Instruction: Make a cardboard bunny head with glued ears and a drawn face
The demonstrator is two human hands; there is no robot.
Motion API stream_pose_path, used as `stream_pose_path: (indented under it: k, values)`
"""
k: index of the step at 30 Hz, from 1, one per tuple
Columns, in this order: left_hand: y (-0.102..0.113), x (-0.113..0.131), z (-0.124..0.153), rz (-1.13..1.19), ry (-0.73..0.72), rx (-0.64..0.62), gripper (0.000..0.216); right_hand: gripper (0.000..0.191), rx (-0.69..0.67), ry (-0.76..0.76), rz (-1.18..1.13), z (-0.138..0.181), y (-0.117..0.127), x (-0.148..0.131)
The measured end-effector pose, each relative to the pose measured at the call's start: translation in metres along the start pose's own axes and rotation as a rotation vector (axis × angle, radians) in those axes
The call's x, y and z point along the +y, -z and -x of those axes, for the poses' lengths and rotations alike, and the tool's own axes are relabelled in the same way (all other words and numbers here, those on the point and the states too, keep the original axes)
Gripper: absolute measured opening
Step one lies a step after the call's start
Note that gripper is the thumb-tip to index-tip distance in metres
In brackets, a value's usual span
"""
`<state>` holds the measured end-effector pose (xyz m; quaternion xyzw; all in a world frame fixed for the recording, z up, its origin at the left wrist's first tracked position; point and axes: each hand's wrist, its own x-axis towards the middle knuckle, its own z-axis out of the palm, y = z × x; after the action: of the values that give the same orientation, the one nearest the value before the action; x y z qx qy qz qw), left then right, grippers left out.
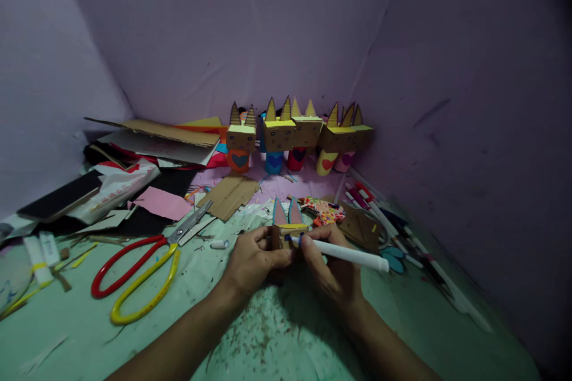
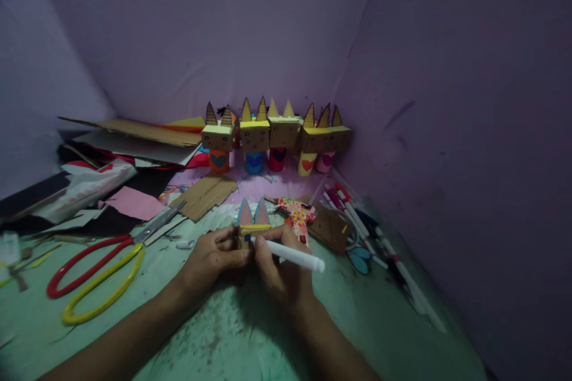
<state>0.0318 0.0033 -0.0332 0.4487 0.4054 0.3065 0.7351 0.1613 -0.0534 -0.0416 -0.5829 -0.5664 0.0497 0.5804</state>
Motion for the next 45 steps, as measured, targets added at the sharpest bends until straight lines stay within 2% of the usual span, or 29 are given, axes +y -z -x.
stream_pose_path:
  k: [25,42,45]
  values:
    - [-0.001,0.001,0.0016,0.001,0.004,-0.001,0.048,0.011,-0.057,0.072,0.01,0.0035,0.0009,0.0019]
    - [0.0012,-0.0034,-0.0009,-0.009,0.009,-0.012,0.054,0.015,0.005,-0.056,-0.078,0.003,0.0009,0.0041]
    - [0.0013,-0.0022,-0.0005,-0.015,0.025,-0.002,0.057,0.011,0.06,-0.101,-0.152,0.0037,0.0003,0.0051]
